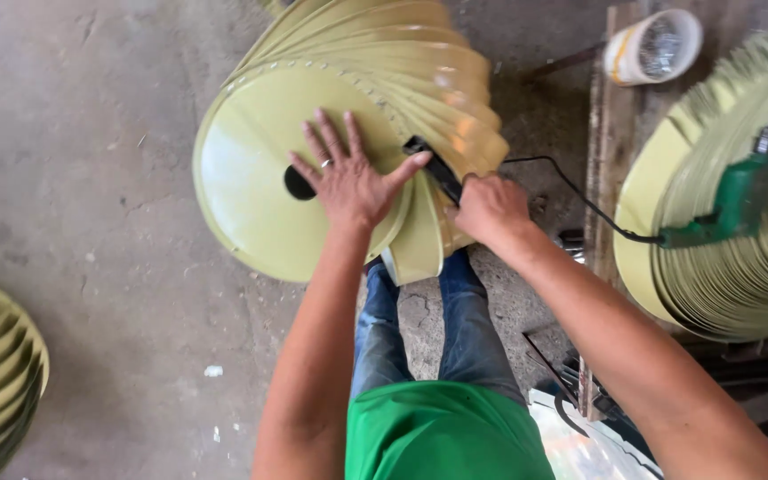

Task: The person attaches curved metal blades to a round fan hub on the workshop floor. They align each blade against the hub, then use a hand riveter and a green electric drill to fasten the blades with rivets, pressing the hub steady with one hand while working.

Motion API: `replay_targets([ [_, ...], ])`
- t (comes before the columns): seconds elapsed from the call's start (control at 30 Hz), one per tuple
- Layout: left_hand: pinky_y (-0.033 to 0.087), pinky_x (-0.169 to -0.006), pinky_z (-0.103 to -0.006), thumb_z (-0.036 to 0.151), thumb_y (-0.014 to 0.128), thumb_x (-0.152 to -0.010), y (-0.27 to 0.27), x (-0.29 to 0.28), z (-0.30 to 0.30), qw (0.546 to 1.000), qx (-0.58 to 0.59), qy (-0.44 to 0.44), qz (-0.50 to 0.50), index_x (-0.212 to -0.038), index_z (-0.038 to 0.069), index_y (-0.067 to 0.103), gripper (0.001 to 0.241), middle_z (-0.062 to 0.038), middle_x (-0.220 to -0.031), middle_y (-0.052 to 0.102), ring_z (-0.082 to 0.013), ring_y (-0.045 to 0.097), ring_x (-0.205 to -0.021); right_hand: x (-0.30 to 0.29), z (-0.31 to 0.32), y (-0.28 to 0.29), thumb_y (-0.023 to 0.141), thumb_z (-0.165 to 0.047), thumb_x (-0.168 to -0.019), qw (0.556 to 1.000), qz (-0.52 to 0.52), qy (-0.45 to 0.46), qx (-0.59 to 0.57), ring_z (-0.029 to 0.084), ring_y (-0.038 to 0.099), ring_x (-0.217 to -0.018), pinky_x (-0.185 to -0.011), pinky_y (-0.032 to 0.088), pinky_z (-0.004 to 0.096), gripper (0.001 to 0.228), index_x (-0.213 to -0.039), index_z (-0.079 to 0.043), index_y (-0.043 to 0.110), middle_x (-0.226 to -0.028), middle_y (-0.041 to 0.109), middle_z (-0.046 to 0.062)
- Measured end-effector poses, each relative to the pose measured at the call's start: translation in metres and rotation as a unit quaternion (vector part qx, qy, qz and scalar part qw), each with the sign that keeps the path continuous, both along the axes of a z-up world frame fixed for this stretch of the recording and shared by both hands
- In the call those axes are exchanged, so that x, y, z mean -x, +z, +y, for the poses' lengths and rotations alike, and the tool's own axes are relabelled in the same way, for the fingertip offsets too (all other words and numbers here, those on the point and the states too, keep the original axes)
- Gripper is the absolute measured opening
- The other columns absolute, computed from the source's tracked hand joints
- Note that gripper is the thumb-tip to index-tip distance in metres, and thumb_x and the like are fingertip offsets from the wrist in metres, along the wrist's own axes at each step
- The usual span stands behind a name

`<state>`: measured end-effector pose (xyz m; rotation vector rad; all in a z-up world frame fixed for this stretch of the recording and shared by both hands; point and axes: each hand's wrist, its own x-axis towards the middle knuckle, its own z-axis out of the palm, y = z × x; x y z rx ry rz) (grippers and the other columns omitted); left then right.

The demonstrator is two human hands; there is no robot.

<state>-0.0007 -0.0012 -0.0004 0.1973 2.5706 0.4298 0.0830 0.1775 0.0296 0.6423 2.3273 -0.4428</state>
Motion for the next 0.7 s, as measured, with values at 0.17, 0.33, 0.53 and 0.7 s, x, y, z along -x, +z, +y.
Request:
replay_targets([
  [0.17,-0.015,-0.119,-0.0684,0.103,0.031,-0.071,0.001,-0.003,-0.002,1.000,0.004,0.014,0.009,-0.166,0.009,0.018,0.134,-0.024,-0.172,-0.007,-0.0401,-0.013,-0.158,0.027,-0.004,0.081,0.074,-0.042,-0.090,0.993,-0.091,0.072,0.021,0.036,0.075,-0.090,-0.086,0.058,0.048,0.046,-0.106,0.000,0.066,-0.095,0.075,0.019],
  [0.33,-0.016,-0.117,-0.0672,0.104,0.034,-0.067,0.008,0.000,-0.001,1.000,0.024,0.009,0.005,-0.164,0.009,0.017,0.137,-0.024,-0.169,-0.007,-0.0389,-0.014,-0.156,-0.031,0.023,-0.030,0.079,-0.038,-0.082,0.985,0.075,0.032,0.152,0.039,0.071,-0.098,-0.082,0.056,0.050,0.049,-0.108,0.002,0.069,-0.106,0.073,0.021],
  [0.53,-0.016,-0.117,-0.0680,0.103,0.035,-0.067,0.003,-0.001,0.000,1.000,0.022,0.017,0.009,-0.165,0.010,0.017,0.136,-0.023,-0.170,-0.006,-0.0390,-0.013,-0.157,-0.022,0.001,-0.019,0.082,-0.041,-0.082,0.995,0.026,-0.021,0.095,0.039,0.073,-0.098,-0.088,0.059,0.047,0.048,-0.110,-0.004,0.073,-0.103,0.076,0.023],
  [0.7,-0.016,-0.117,-0.0689,0.104,0.034,-0.067,0.005,-0.004,0.002,1.000,0.019,0.009,0.014,-0.165,0.009,0.016,0.137,-0.023,-0.170,-0.006,-0.0388,-0.014,-0.157,-0.016,0.002,-0.003,0.078,-0.040,-0.086,0.998,0.003,-0.036,0.058,0.037,0.074,-0.093,-0.085,0.059,0.047,0.043,-0.114,-0.008,0.072,-0.101,0.076,0.020],
])
